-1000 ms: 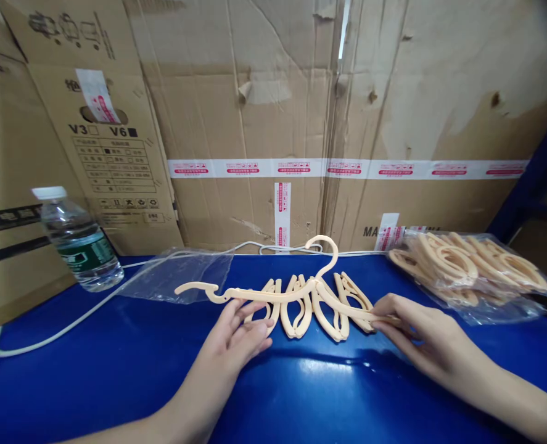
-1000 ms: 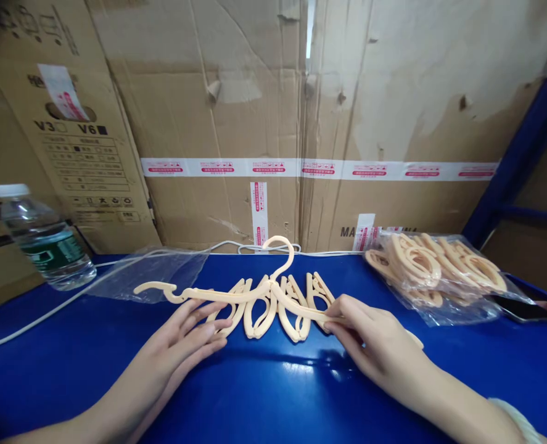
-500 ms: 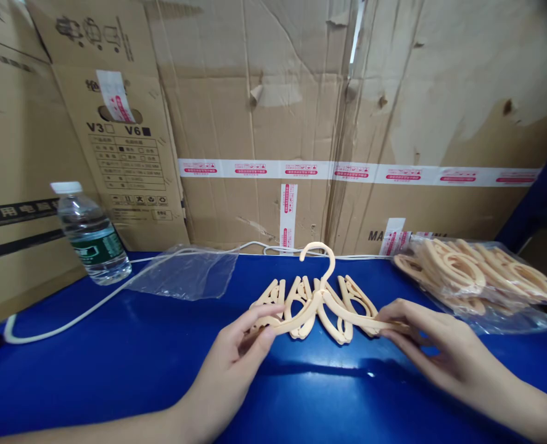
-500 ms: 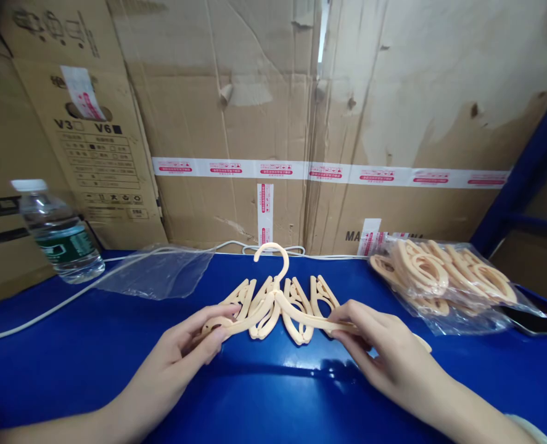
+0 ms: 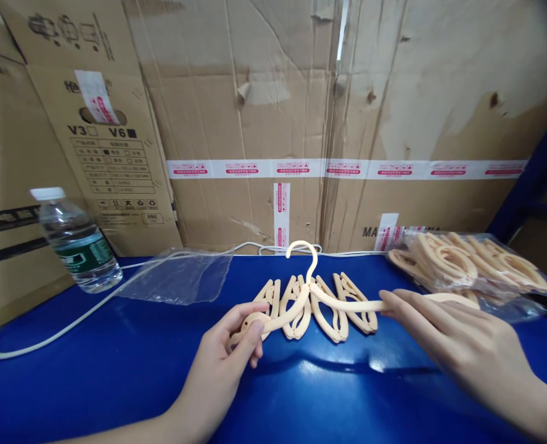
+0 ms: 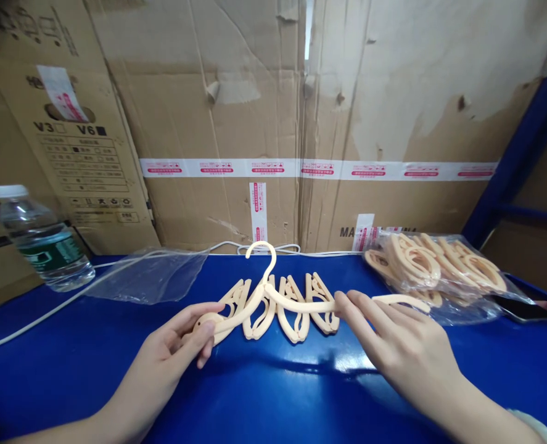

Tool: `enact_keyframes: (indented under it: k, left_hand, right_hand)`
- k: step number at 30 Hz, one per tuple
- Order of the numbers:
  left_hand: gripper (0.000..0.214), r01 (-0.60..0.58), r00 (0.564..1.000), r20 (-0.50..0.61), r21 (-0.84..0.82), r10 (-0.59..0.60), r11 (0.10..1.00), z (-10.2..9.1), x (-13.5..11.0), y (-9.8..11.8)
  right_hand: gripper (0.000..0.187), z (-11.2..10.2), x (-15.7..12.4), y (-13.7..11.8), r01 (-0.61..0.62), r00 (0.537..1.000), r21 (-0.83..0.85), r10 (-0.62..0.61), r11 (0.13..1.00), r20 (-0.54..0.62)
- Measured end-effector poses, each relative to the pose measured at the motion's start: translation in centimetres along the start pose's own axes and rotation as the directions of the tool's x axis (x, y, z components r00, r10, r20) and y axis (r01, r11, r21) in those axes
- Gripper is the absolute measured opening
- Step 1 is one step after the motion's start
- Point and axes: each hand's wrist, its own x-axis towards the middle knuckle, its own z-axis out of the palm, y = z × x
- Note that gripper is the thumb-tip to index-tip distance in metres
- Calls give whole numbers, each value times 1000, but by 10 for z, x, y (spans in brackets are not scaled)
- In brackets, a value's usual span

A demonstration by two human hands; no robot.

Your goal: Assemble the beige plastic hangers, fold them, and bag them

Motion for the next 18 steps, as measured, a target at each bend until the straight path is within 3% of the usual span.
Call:
enact_keyframes:
  k: [3, 5, 7, 9, 13, 18]
  left_hand:
    - [43, -6, 1000, 7, -3, 6, 1000, 0, 0, -1]
    - [43, -6, 1000, 10, -2, 6, 1000, 1, 0, 0]
    - [43, -12, 1000, 3, -11, 12, 1000, 2, -1, 2]
    - [43, -29, 999, -14, -32, 28, 999, 3, -1, 6]
    - [43, -64, 997, -50, -64, 61, 996, 5, -1, 8]
    - [52, -51, 996, -81, -149, 39, 987, 4, 0, 2]
  right_hand:
    - [38, -2, 1, 0, 67, 997, -58, -69, 996, -33]
    - [39, -2, 5, -2, 51, 998, -2, -51, 999, -22]
    - [41, 0, 9, -6, -18, 1000, 137, 17, 990, 8]
    - [42, 3, 11, -10, -161, 987, 314, 152, 936, 52]
    - [32, 9, 14, -12, -476, 877, 611, 393, 632, 277]
    - [32, 8, 22, -1, -647, 738, 728, 425, 225, 525]
